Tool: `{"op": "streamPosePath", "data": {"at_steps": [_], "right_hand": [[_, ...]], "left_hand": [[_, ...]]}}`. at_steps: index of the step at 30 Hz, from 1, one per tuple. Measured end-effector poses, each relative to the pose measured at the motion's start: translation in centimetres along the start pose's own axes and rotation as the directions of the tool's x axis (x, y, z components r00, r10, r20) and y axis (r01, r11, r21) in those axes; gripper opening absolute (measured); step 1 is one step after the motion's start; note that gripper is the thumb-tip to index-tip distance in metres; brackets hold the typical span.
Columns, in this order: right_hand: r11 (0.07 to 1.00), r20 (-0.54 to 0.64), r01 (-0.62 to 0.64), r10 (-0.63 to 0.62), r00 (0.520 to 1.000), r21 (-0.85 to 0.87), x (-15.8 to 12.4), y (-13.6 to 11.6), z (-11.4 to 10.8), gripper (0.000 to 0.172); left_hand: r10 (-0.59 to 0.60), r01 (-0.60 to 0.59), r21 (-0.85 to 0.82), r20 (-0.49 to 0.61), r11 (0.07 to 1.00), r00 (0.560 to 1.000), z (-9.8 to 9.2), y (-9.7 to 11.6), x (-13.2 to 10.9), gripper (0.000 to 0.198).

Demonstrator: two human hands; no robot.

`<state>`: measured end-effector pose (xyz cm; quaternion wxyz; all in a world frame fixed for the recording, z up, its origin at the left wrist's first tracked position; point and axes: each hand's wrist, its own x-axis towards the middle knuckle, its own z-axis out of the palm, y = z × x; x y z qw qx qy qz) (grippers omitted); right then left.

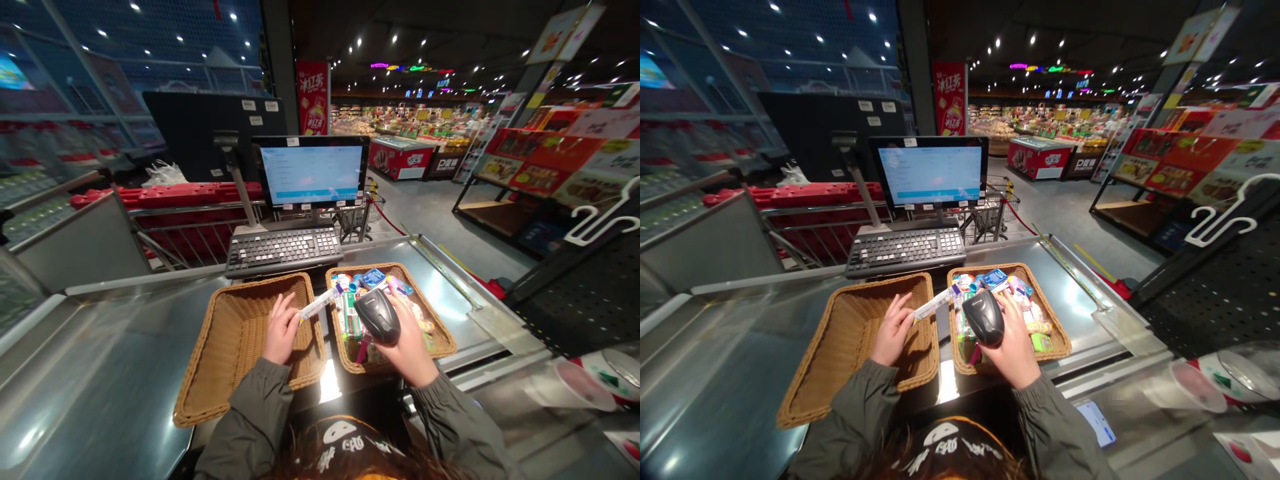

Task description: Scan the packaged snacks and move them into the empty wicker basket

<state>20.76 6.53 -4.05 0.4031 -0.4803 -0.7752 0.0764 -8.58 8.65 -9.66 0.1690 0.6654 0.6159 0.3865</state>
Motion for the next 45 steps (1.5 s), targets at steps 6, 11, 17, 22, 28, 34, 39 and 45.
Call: {"op": "streamPosePath", "data": {"at_steps": [6, 11, 17, 22, 28, 34, 39, 45], "right_hand": [[1.0, 0.028, 0.01, -0.01, 1.0, 0.023, 0.1, -1.3, 1.5, 0.062], [0.999, 0.078, 0.016, -0.02, 0.997, 0.051, 0.3, -2.4, 2.7, 0.069], [0.996, 0.174, 0.06, -0.071, 0.982, 0.067, 0.6, -4.5, 3.7, 0.072], [0.993, 0.152, 0.097, -0.106, 0.983, 0.062, 1.2, -6.2, 2.9, 0.074], [0.989, 0.128, 0.138, -0.144, 0.981, 0.057, 1.7, -7.6, 1.9, 0.071], [0.987, 0.152, 0.15, -0.157, 0.976, 0.053, 1.9, -7.9, 2.0, 0.073], [0.989, 0.171, 0.139, -0.146, 0.974, 0.052, 2.1, -8.0, 1.9, 0.068], [0.989, 0.188, 0.14, -0.146, 0.971, 0.045, 1.9, -7.5, 2.2, 0.068]], "left_hand": [[-0.023, 0.025, 0.029, -0.045, 0.999, 0.999, -1.2, -2.6, -0.3, 0.03], [-0.028, 0.029, 0.018, -0.037, 0.999, 0.999, -2.6, -4.1, -0.5, 0.029], [0.024, -0.024, 0.003, -0.05, 1.0, 0.998, -5.4, -2.4, -0.6, 0.029], [0.14, -0.14, -0.006, -0.041, 0.99, 0.989, -8.5, 1.2, 0.0, 0.031], [0.15, -0.15, -0.003, 0.006, 0.989, 0.989, -10.2, 2.6, 1.0, 0.031], [0.127, -0.127, 0.011, 0.019, 0.992, 0.992, -10.1, 2.1, 1.5, 0.031], [0.114, -0.114, 0.007, -0.003, 0.993, 0.994, -10.1, 1.6, 2.0, 0.03], [0.11, -0.11, 0.013, -0.011, 0.994, 0.994, -10.3, 1.0, 2.3, 0.031]]}}
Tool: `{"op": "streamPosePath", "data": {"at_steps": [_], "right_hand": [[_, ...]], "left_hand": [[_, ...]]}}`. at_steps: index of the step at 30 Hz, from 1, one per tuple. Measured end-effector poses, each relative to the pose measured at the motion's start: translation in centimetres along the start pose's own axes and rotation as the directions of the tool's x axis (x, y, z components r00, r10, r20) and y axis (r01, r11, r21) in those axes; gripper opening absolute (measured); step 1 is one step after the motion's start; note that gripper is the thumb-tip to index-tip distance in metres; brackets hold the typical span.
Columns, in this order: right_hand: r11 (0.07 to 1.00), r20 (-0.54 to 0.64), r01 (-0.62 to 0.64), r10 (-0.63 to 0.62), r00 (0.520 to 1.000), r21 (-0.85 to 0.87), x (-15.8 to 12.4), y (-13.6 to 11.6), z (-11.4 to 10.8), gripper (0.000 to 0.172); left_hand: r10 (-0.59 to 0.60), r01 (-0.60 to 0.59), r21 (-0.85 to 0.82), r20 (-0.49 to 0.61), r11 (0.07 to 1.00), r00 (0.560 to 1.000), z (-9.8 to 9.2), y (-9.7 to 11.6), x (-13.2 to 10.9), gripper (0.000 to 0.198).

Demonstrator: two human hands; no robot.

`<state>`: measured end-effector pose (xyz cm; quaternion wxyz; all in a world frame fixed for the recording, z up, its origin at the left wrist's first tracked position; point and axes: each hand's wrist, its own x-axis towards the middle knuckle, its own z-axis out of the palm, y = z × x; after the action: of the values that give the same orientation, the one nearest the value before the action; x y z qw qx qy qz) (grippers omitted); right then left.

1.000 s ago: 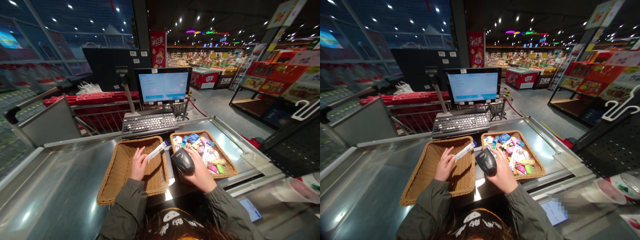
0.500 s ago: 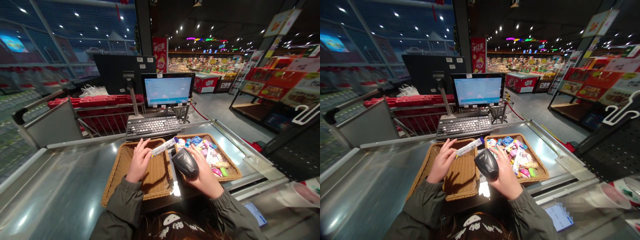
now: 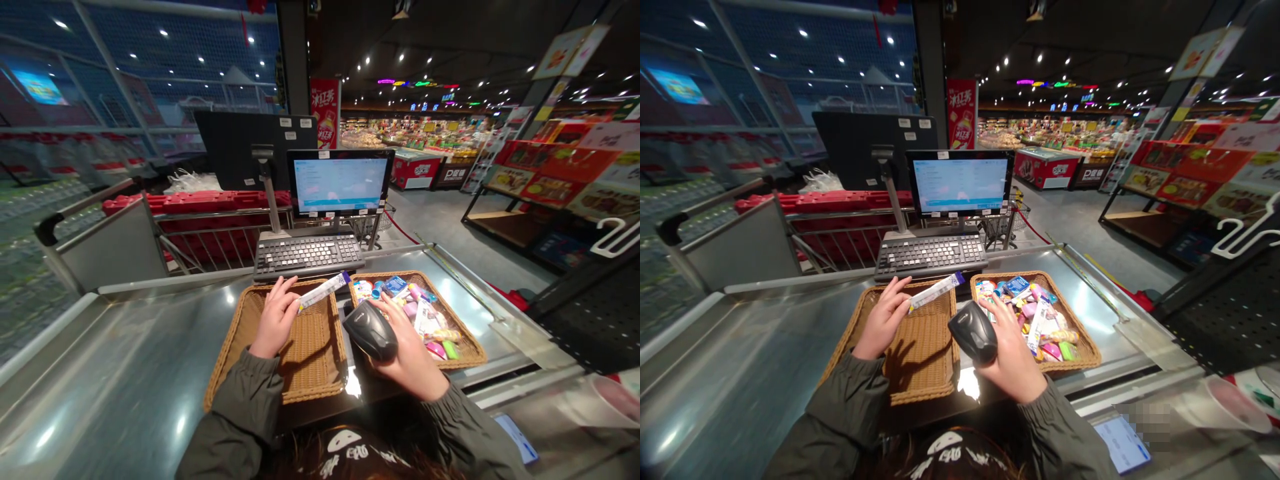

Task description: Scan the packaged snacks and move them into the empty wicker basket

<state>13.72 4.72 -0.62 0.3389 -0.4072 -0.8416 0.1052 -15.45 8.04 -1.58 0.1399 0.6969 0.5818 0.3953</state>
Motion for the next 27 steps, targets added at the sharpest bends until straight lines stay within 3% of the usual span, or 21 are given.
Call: {"op": "streamPosePath", "data": {"at_steps": [7, 13, 19, 27], "right_hand": [[1.0, 0.04, 0.006, -0.007, 0.999, 0.015, 0.0, 0.1, 0.3, 0.056], [0.999, 0.05, -0.009, 0.007, 0.999, 0.05, 0.1, -0.3, 1.3, 0.061], [0.999, 0.032, -0.002, 0.0, 0.999, 0.053, 0.6, -0.9, 2.3, 0.064], [0.999, 0.058, -0.002, -0.001, 0.998, 0.053, 0.7, -1.3, 3.3, 0.063]], "left_hand": [[-0.025, 0.024, 0.04, 0.014, 0.999, 1.0, -0.8, -1.5, -0.1, 0.03], [-0.17, 0.161, 0.145, 0.048, 0.976, 0.984, -1.0, -4.1, -0.8, 0.028], [-0.321, 0.275, 0.278, 0.137, 0.921, 0.937, 0.5, -6.4, -1.5, 0.029], [-0.441, 0.298, 0.427, 0.291, 0.854, 0.849, 1.9, -9.1, -0.7, 0.029]]}}
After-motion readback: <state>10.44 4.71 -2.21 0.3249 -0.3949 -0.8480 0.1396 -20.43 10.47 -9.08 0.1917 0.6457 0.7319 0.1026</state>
